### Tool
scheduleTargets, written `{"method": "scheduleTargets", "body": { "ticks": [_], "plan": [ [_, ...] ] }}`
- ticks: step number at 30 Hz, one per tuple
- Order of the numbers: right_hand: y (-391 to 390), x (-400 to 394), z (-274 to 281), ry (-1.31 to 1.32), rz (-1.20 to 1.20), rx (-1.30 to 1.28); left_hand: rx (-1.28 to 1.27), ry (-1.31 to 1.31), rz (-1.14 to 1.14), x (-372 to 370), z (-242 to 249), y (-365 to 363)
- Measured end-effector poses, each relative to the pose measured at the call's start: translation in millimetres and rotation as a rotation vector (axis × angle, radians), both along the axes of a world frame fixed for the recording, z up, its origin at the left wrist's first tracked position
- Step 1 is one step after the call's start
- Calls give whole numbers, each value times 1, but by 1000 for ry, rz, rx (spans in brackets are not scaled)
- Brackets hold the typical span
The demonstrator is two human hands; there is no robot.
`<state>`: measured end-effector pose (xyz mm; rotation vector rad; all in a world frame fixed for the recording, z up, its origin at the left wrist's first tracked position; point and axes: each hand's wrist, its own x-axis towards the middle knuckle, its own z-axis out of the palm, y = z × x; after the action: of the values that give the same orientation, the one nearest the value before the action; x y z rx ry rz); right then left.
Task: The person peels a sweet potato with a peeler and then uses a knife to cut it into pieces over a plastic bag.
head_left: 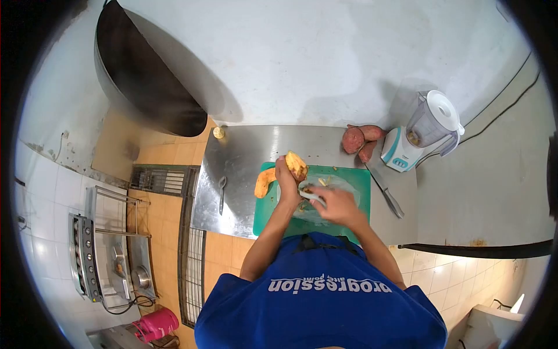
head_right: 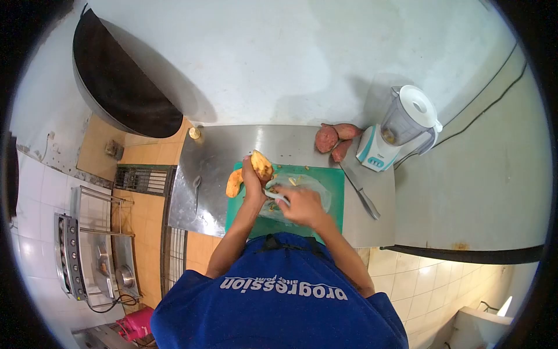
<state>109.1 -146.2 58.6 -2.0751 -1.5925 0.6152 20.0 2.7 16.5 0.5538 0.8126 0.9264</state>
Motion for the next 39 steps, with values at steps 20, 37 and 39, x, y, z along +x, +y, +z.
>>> {"method": "scheduleTargets", "body": {
  "ticks": [20, 37, 39],
  "plan": [
    [-2, 7, 14, 129, -206, -10, 192, 144, -177, -14, -15, 6],
    [5, 7, 31, 176, -141, 55, 365, 252, -248, -15, 2, -8],
    [7, 10, 34, 149, -120, 12, 369, 247, -256, -14, 0, -8]
  ]
}}
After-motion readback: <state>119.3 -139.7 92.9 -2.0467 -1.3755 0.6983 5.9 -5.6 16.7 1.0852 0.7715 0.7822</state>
